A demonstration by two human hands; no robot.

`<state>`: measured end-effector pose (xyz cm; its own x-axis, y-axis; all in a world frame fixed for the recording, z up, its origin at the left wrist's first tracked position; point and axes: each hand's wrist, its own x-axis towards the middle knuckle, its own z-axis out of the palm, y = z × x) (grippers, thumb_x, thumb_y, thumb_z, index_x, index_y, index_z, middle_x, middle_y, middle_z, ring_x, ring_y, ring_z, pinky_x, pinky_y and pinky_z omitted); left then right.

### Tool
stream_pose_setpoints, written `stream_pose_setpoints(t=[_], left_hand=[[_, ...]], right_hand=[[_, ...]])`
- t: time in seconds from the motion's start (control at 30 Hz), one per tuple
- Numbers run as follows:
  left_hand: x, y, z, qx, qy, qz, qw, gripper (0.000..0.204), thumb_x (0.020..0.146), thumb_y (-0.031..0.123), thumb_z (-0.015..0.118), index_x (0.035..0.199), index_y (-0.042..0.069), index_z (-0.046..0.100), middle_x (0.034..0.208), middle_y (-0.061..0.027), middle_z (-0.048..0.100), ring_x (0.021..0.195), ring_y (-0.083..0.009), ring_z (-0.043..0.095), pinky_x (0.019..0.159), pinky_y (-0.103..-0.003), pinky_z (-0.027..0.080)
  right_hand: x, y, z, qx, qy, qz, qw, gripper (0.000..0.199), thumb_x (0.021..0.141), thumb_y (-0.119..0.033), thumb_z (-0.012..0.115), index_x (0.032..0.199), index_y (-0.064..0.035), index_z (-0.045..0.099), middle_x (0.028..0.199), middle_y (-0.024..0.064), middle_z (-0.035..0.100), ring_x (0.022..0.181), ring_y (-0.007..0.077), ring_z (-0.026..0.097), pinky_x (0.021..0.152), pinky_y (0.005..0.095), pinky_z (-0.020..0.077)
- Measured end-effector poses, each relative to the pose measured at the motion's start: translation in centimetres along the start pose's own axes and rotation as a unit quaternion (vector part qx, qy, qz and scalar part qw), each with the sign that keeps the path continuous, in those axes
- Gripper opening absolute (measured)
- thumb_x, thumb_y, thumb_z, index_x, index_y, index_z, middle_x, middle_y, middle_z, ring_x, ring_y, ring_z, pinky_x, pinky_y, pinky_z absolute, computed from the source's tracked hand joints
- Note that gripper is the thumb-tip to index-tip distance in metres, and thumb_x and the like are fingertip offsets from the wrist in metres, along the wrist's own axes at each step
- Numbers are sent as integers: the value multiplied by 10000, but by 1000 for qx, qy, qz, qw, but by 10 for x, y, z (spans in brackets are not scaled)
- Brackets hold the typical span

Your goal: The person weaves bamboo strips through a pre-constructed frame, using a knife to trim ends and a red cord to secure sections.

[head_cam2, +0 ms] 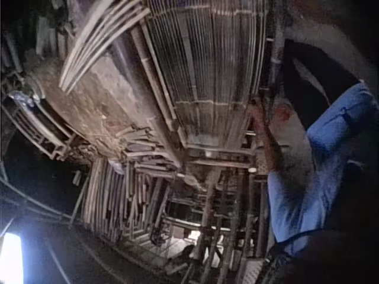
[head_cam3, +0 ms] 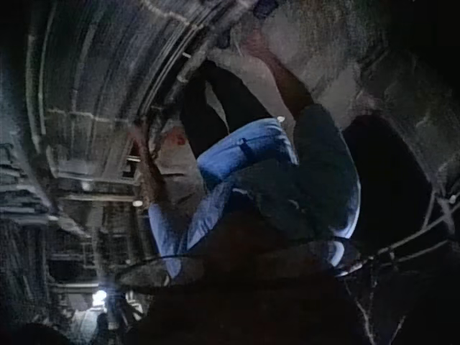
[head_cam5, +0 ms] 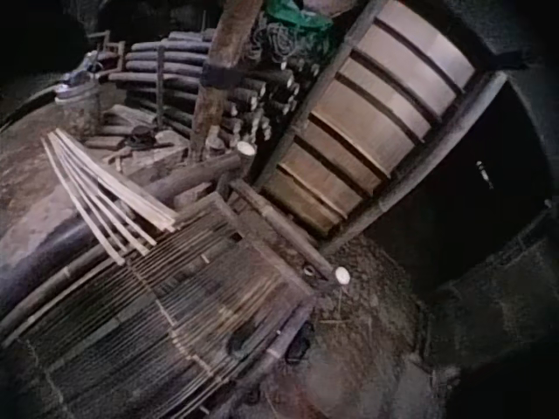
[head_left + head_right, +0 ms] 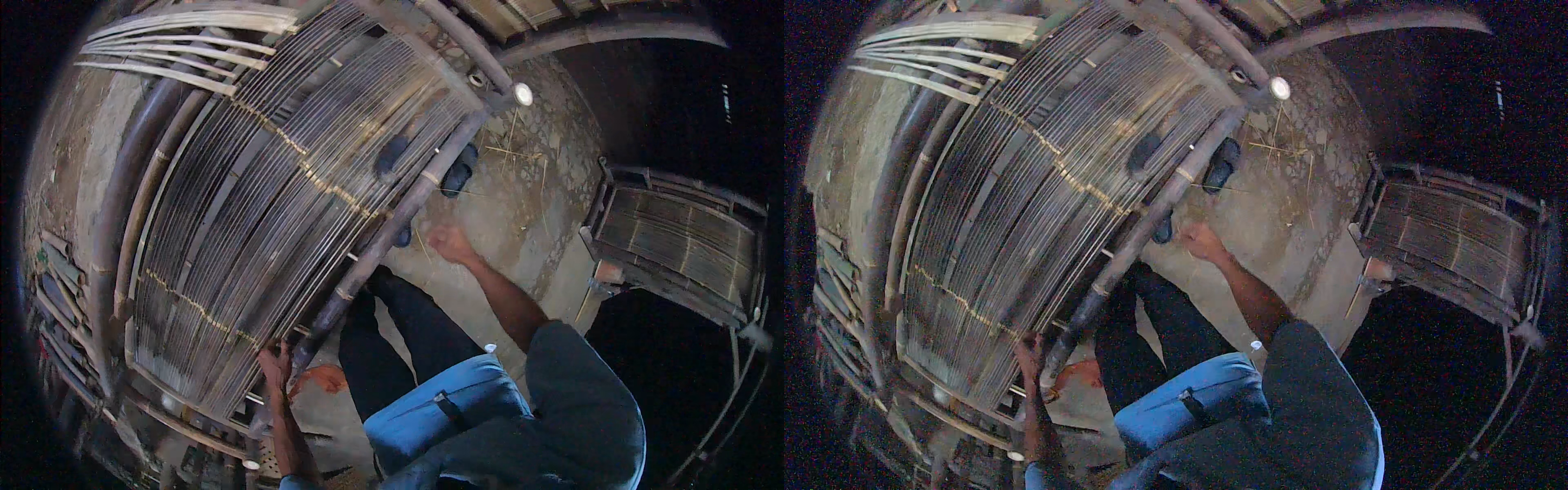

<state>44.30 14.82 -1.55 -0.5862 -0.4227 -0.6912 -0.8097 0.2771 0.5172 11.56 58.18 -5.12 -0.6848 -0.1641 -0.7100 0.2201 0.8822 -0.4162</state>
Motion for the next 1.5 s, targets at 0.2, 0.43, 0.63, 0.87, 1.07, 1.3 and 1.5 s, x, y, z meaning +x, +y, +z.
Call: stream_pose_setpoints(t=[0.2,0.43,0.63,0.87,1.07,1.3,1.5], left_hand=[[-68,-8,46,27,-215,-89,972,523,964,461,601,1138,-25,684,962,-195,731,919,-334,705,804,-421,521],[-130,-23,121,-37,-269,-91,958,438,1019,415,555,1111,8,687,953,-189,709,955,-310,686,843,-426,510],[-148,90,72,-32,-277,5,960,357,1028,330,560,1078,-7,666,878,-207,666,873,-274,655,799,-407,504],[-163,78,149,-310,-270,-189,892,273,993,269,627,1038,4,675,905,-110,667,773,-174,597,716,-353,501],[-60,251,116,-122,94,-83,985,451,987,388,628,1162,-28,644,1039,-116,674,916,-189,607,853,-330,488],[73,288,89,-23,139,-91,986,512,957,440,645,1150,-33,613,1088,-212,690,994,-290,644,917,-402,479],[176,291,88,125,160,26,979,478,910,374,699,1170,-13,591,1102,-213,645,1017,-341,601,900,-444,485]], right_hand=[[-119,68,44,-138,-52,36,988,539,983,-558,518,1193,-97,699,1188,217,674,1131,404,626,1011,471,473],[-154,124,-11,-124,-40,140,982,442,1008,-438,486,1104,-44,662,1114,240,645,1058,404,629,919,497,498],[-143,184,-62,-212,-153,4,965,295,967,-257,509,1048,-32,683,1086,269,668,1047,469,627,910,512,507],[-21,190,-170,-379,-290,-129,869,285,922,-254,565,920,-5,704,856,260,684,840,484,666,771,513,543],[25,176,-243,-140,-143,-21,980,310,939,-276,652,1104,-14,659,955,172,711,900,322,711,811,452,566],[130,116,-244,34,45,-131,990,373,956,-351,671,1176,-55,618,993,165,674,895,309,675,795,438,536],[215,34,-220,34,79,-255,963,319,944,-328,682,1084,-43,648,965,162,666,921,344,656,818,434,519]])
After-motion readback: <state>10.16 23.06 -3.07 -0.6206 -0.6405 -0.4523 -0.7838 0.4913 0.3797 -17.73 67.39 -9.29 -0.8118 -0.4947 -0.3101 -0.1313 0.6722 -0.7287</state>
